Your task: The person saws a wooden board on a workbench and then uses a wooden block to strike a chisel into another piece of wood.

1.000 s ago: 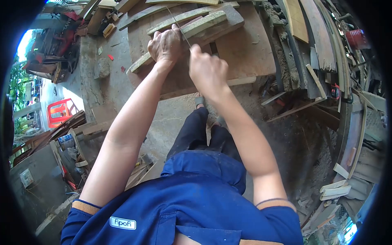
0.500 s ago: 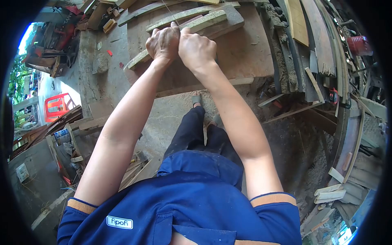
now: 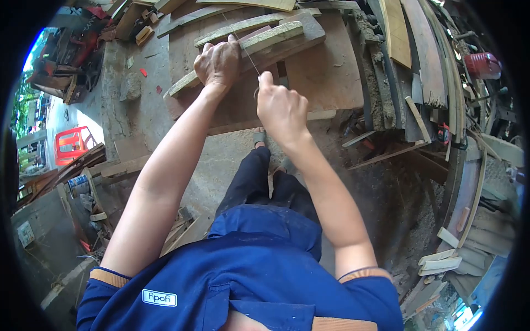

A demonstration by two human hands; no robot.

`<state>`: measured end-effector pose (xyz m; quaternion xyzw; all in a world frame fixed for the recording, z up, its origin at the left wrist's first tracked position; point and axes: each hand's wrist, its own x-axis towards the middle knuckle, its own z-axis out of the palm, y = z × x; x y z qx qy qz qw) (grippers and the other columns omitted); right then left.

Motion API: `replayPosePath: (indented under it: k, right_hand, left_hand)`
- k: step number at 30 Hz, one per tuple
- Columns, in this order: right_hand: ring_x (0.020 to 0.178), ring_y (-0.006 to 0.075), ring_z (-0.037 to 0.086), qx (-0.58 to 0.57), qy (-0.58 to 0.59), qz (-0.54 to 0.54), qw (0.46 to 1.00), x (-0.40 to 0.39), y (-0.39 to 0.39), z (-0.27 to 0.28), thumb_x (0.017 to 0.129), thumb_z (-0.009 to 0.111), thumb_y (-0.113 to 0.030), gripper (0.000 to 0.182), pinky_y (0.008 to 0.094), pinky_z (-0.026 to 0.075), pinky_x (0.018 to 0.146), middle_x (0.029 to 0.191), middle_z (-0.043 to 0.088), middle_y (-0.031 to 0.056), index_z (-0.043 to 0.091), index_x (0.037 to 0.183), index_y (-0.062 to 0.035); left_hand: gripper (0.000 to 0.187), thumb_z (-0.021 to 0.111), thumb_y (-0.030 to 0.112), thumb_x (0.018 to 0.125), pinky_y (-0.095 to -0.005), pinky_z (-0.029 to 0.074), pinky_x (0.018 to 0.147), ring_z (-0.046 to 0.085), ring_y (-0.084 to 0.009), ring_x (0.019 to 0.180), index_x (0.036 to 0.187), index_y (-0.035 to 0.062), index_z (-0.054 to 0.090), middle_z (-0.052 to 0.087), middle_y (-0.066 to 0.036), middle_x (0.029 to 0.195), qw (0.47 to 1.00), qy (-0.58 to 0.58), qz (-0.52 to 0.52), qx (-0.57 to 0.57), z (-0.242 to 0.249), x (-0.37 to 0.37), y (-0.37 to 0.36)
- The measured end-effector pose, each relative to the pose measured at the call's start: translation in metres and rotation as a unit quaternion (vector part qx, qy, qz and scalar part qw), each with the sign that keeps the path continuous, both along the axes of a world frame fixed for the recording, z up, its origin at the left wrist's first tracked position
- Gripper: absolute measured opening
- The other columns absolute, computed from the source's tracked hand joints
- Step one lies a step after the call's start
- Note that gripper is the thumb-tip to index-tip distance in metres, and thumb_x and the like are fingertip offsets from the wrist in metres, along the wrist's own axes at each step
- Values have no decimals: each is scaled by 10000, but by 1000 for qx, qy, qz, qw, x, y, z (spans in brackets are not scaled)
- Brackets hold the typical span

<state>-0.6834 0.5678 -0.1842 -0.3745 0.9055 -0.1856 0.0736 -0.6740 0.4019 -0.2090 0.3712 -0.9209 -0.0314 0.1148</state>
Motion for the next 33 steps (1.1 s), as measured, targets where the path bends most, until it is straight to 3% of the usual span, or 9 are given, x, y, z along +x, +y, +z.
replayPosePath:
  k: [5,10,14,16,18,22,24,25,33]
  right_hand:
    - [753,398,700,-22,19,2,1000,-33,-64,-13,941,437,-167,159,533,559,669,758,687,236,552,967,-59]
    - [730,416,695,14,-2,11,1000,-3,-4,-1,959,438,-196,157,545,554,614,746,685,237,532,975,-71]
    - [788,420,695,-23,7,20,1000,-23,-39,-10,948,426,-177,178,530,559,676,800,690,249,545,979,-48]
    - [794,412,697,-24,-3,14,1000,-34,-58,-11,943,422,-169,188,520,561,699,810,692,245,552,981,-39]
    - [749,336,724,-25,37,11,999,-29,-53,-9,906,471,-122,140,447,581,647,771,712,187,587,947,-55]
    - [735,331,724,63,0,9,998,-2,-7,5,938,462,-164,137,469,578,629,745,707,182,570,942,-79]
    - [755,415,694,-15,7,18,1000,-13,-26,-4,959,426,-178,159,528,560,661,761,684,242,527,957,-56]
    - [761,418,694,-38,3,22,999,-26,-43,-10,951,418,-159,165,526,560,665,777,684,253,533,972,-43]
    - [745,429,687,15,-23,9,1000,-3,-6,5,965,434,-199,174,556,547,653,753,674,263,542,990,-66]
  left_hand:
    - [577,338,401,993,-454,510,768,664,-289,923,699,93,726,722,-115,807,1000,5,12,-14,-6,-3,-1]
    - [590,328,407,996,-447,506,773,665,-291,917,701,88,727,719,-123,795,1000,17,7,-5,-1,0,0]
    - [576,336,401,993,-449,503,774,666,-294,915,705,96,731,721,-119,801,1000,18,5,-14,-7,0,-1]
    - [572,336,399,992,-453,504,776,667,-300,908,713,96,732,723,-118,806,1000,8,13,-6,1,-2,1]
    - [568,341,397,991,-454,508,772,669,-301,898,707,96,731,723,-120,808,1000,10,11,-15,-2,-1,1]
    - [568,351,400,991,-447,506,758,667,-292,896,687,92,720,714,-126,784,1000,30,-2,-2,-2,1,0]
    - [575,344,398,992,-443,503,757,667,-286,893,674,97,718,713,-121,769,998,50,2,-27,-8,2,-2]
    - [510,394,349,974,-437,477,747,652,-270,879,670,102,720,722,-60,759,999,36,8,-23,-8,0,-1]
    - [585,336,407,993,-443,509,757,667,-294,885,703,87,730,717,-120,775,999,39,1,-10,-6,1,-2]
